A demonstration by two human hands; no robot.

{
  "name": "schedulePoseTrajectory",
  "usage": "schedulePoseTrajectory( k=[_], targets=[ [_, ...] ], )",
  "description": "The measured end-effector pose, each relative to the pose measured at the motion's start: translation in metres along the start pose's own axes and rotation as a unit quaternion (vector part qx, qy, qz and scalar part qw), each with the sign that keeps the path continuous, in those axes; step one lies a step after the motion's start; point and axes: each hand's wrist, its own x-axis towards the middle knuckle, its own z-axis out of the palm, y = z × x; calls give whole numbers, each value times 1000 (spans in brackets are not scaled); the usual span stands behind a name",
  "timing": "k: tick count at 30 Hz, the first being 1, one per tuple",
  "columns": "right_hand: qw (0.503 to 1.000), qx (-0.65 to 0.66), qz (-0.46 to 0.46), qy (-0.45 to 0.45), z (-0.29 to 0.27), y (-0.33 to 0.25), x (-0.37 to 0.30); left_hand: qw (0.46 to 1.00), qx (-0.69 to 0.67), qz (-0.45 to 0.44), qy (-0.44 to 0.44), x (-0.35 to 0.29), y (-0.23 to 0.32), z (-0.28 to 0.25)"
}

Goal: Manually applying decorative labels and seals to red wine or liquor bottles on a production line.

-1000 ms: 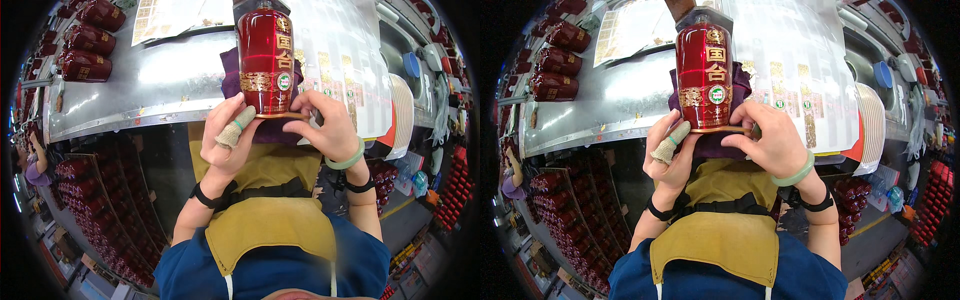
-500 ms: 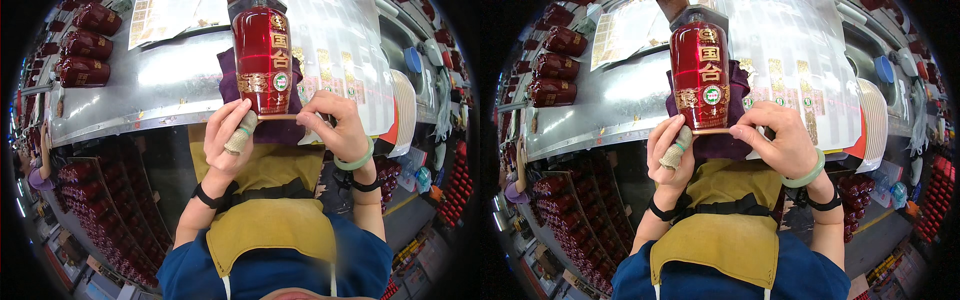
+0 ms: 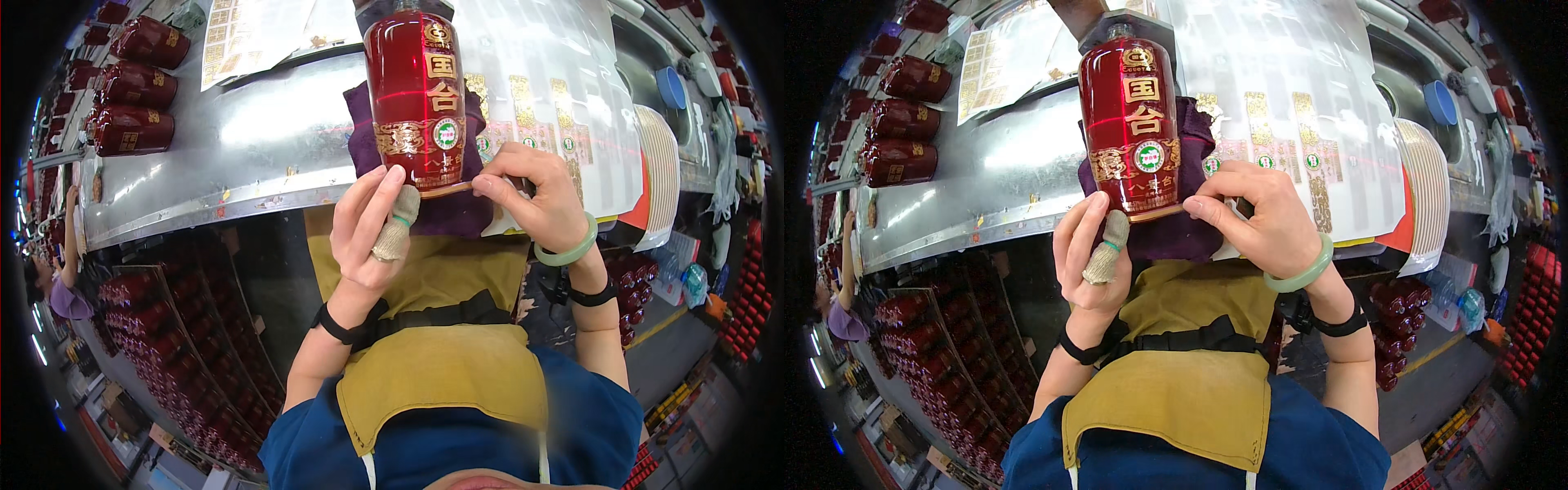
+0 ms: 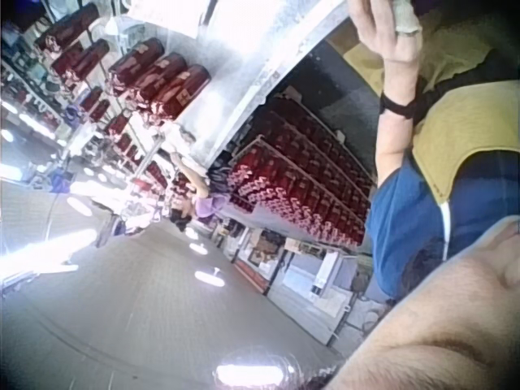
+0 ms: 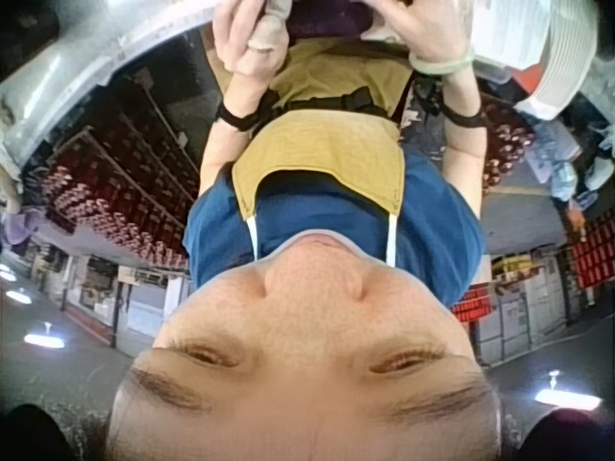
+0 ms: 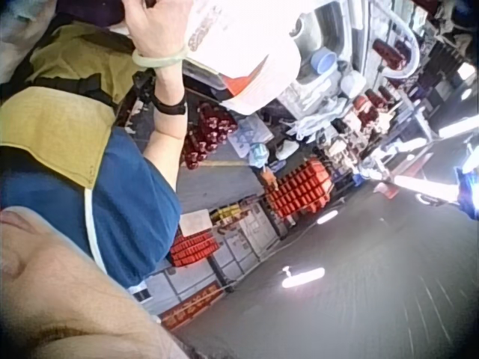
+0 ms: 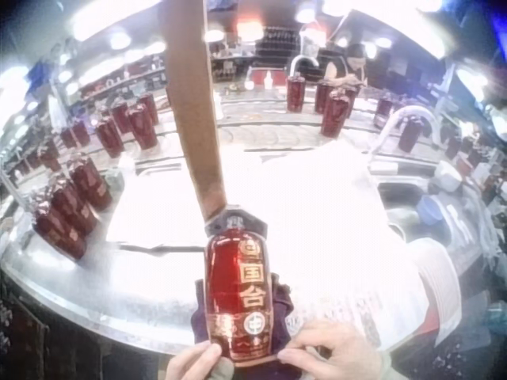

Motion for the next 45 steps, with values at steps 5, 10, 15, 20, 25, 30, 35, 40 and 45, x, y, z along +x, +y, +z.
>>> schedulePoseTrajectory(
  k=[5,10,15,20,25,30,35,40,45],
  targets=[
    [1000,-6,3,-3,1,0,1,997,66,26,15,9,11,2],
    [999,36,6,9,4,-1,1,999,-21,-14,-24,12,7,-1],
    [999,37,-26,19,7,-3,-1,995,-46,-72,41,2,0,7],
    [999,36,-29,22,7,-1,0,999,-17,-28,-1,-4,-4,0],
    [999,35,-20,21,7,1,-1,1000,-15,-2,-18,0,-1,-3],
    [999,40,-27,25,8,1,0,997,75,22,-15,7,11,-1],
    [999,30,-17,23,8,-2,0,1000,-25,4,-4,10,2,3],
    [998,44,-39,30,9,-6,1,993,-73,-87,34,-2,-2,8],
    [997,53,-42,32,9,-5,0,999,-11,-37,-14,-4,-2,-2]
  ],
)
